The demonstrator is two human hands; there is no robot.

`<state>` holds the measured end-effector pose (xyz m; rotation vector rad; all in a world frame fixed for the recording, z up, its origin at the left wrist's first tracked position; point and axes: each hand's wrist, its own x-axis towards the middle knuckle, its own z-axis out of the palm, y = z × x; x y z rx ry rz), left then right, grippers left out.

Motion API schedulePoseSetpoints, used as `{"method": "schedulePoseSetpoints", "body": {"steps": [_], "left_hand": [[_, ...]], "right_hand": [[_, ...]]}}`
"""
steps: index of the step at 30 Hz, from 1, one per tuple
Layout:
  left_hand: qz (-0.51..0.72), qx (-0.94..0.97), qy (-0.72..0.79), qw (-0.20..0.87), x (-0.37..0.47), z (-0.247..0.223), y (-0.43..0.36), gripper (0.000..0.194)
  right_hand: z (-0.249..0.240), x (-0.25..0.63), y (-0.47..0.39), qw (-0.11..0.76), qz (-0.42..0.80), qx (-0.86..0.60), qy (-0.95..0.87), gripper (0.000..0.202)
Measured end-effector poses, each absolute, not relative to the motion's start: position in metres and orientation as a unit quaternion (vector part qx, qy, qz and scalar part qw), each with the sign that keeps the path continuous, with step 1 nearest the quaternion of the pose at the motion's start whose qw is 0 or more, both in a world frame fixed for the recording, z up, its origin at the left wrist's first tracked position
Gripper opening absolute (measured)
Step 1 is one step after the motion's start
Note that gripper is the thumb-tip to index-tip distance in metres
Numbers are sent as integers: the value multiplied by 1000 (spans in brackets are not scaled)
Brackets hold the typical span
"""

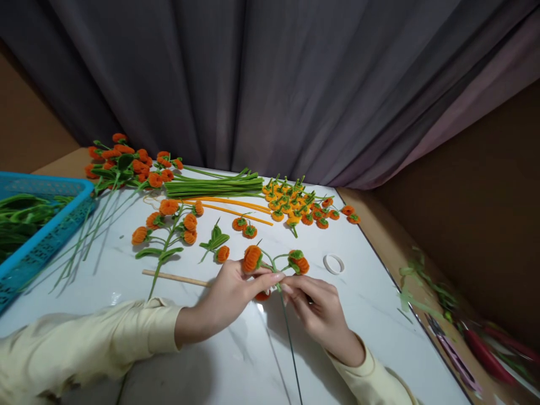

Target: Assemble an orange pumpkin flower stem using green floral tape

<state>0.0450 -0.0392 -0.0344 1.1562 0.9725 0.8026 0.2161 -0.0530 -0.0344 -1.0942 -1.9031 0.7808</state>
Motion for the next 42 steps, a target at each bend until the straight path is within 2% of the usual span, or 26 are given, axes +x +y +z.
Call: {"method": "schedulePoseSetpoints", "body": {"steps": [2, 4, 11, 17, 21, 25, 29, 31, 38, 42], "left_hand": [[359, 512, 427, 653, 45, -36, -39, 30], [358, 526, 416, 650, 44, -36, -39, 30], [374, 551, 367, 649, 42, -34, -41, 31], [353, 493, 273, 747, 44, -41, -39, 26], [367, 494, 262, 743, 44, -45, -37, 32], [366, 510, 271, 730, 45, -43, -33, 44], [350, 538, 324, 695, 45, -43, -29, 42], [346, 557, 364, 661, 44, -45, -28, 43], [309, 530, 429, 663, 44, -42, -29, 35], [329, 493, 428, 682, 47, -35, -33, 35]], "right_hand": [[-37, 214, -54, 410, 263, -425, -763, 22], [-39, 213, -54, 414, 286, -439, -744, 22], [-52, 214, -53, 343, 639, -410, -552, 42], [-54, 209, -56, 322, 754, -373, -434, 48], [-52, 204, -58, 311, 790, -350, -395, 46], [-54, 201, -61, 343, 787, -348, -376, 42], [-54, 203, -60, 385, 752, -366, -390, 46], [-50, 204, -58, 399, 726, -386, -406, 42], [-37, 205, -61, 431, 572, -513, -472, 31], [-40, 201, -68, 459, 487, -524, -527, 31]]}}
